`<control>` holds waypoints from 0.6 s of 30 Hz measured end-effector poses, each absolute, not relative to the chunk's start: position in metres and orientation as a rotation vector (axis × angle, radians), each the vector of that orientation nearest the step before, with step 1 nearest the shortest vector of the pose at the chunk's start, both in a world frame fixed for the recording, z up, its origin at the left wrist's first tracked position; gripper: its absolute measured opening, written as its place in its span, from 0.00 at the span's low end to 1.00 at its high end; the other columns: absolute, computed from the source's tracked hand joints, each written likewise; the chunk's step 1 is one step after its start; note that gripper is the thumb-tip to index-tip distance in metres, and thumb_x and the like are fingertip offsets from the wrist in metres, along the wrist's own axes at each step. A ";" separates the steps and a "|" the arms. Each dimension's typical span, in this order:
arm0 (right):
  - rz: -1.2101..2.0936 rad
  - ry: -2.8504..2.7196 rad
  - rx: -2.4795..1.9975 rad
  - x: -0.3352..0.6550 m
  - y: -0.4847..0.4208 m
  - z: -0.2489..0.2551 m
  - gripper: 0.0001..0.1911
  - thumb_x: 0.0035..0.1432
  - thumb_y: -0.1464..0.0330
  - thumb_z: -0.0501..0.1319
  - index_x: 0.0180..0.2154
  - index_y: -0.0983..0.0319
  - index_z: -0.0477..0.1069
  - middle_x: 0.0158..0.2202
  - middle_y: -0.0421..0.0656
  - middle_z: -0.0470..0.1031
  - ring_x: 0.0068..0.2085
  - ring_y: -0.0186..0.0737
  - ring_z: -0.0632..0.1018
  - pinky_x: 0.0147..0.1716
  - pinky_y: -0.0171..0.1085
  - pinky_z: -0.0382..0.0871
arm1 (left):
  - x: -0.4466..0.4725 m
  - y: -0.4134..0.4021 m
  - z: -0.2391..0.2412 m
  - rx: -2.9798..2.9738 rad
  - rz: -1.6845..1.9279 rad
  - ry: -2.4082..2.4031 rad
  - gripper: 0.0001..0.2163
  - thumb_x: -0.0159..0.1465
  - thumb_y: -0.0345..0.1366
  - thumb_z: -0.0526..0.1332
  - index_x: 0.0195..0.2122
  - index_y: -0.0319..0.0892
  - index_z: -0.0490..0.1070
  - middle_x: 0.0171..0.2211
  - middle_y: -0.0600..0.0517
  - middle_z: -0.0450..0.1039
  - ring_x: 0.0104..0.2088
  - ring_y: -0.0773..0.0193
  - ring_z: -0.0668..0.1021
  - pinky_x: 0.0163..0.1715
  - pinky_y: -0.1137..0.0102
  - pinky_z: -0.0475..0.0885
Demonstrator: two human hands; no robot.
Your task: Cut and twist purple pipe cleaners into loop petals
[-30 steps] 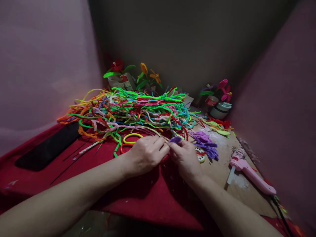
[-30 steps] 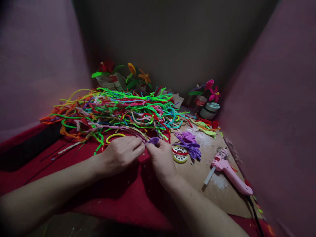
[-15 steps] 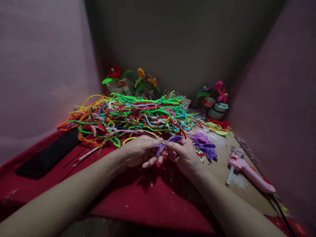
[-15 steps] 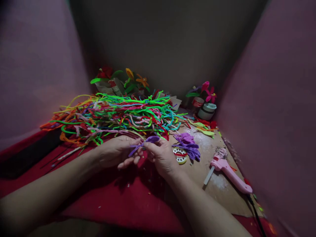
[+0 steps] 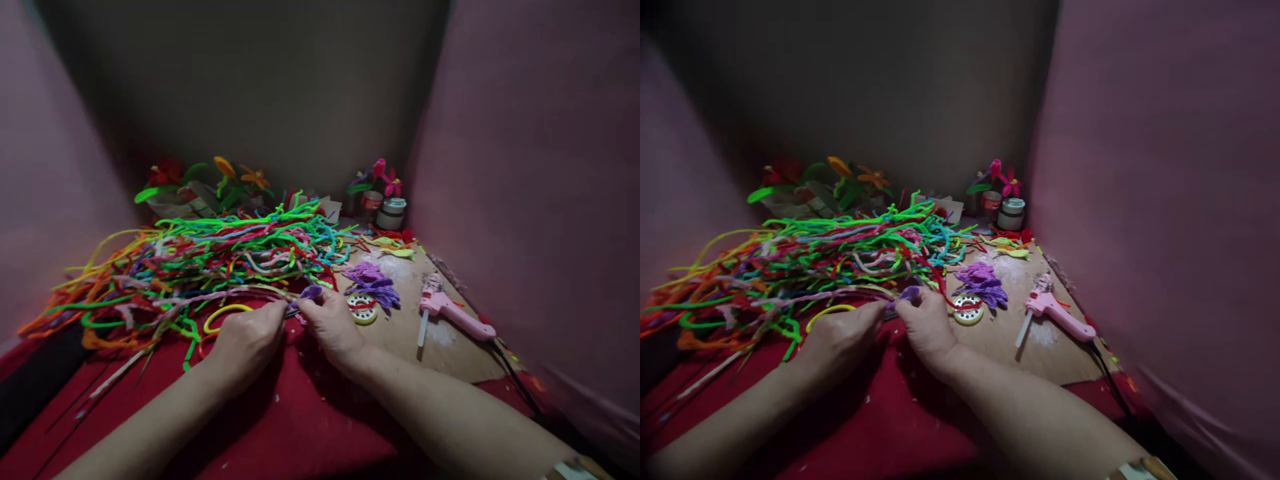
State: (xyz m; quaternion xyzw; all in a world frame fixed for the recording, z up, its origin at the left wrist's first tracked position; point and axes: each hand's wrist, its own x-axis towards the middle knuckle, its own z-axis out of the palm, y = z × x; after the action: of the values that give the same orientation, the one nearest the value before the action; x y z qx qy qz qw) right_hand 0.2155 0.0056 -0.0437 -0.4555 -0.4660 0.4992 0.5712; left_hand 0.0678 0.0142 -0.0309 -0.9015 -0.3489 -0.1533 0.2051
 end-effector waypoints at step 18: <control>0.935 -2.128 -1.010 0.207 -0.008 -0.043 0.09 0.48 0.64 0.53 0.23 0.62 0.65 0.20 0.37 0.64 0.22 0.31 0.64 0.20 0.29 0.56 | 0.181 0.063 0.028 -2.902 -0.329 -0.985 0.12 0.63 0.37 0.46 0.30 0.42 0.67 0.21 0.54 0.67 0.21 0.69 0.69 0.21 0.76 0.58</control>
State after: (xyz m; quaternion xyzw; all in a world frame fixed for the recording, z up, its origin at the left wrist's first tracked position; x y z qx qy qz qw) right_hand 0.2073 -0.0078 -0.0431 -0.3804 -0.8013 0.3519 0.2990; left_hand 0.1813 0.0626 0.0279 -0.9411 -0.3194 -0.1067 0.0295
